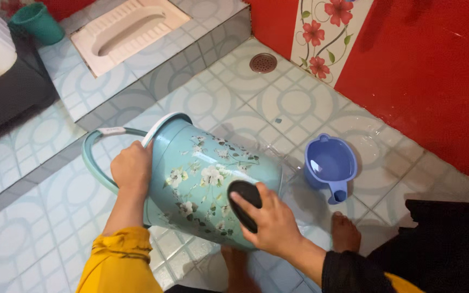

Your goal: The person scrubs the inside and outside of a light blue bucket using a brush. They pour out water from the bucket and continue scrubbing the exterior surface while sitting on the floor.

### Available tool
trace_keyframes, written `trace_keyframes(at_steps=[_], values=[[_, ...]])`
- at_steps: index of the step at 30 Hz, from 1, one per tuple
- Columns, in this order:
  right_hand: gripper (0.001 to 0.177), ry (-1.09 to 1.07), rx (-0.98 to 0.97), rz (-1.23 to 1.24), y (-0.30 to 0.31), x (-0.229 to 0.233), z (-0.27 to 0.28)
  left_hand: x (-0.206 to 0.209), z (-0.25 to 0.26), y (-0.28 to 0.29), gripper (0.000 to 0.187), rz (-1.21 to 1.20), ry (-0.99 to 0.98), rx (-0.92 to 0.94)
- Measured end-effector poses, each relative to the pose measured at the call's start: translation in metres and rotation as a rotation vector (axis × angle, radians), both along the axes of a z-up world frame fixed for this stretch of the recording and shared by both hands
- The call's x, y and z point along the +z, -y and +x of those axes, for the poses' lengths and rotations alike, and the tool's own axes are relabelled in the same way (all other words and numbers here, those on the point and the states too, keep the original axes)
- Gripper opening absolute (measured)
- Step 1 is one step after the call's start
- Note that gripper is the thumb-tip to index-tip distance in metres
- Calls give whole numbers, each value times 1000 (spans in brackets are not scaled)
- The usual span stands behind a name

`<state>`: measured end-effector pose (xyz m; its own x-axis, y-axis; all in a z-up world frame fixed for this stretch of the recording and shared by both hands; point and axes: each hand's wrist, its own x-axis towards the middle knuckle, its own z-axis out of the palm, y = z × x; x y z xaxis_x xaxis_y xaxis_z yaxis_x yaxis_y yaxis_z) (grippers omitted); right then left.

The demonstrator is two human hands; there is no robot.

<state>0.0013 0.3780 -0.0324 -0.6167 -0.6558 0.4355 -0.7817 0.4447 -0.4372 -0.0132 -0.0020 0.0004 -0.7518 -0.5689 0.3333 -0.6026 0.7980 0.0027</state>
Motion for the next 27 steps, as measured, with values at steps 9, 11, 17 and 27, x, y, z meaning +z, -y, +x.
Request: trace_keyframes(at_steps=[9, 11, 17, 27], values=[[77, 558, -421, 78, 36, 7, -107, -35, 43, 24, 56, 112, -141, 178], [78, 552, -416, 140, 41, -3, -122, -38, 48, 28, 54, 136, -148, 178], [75, 797, -89, 122, 13, -33, -195, -39, 80, 37, 53, 268, -231, 92], [82, 305, 110, 250, 5, 12, -91, 0, 20, 73, 50, 457, -119, 20]])
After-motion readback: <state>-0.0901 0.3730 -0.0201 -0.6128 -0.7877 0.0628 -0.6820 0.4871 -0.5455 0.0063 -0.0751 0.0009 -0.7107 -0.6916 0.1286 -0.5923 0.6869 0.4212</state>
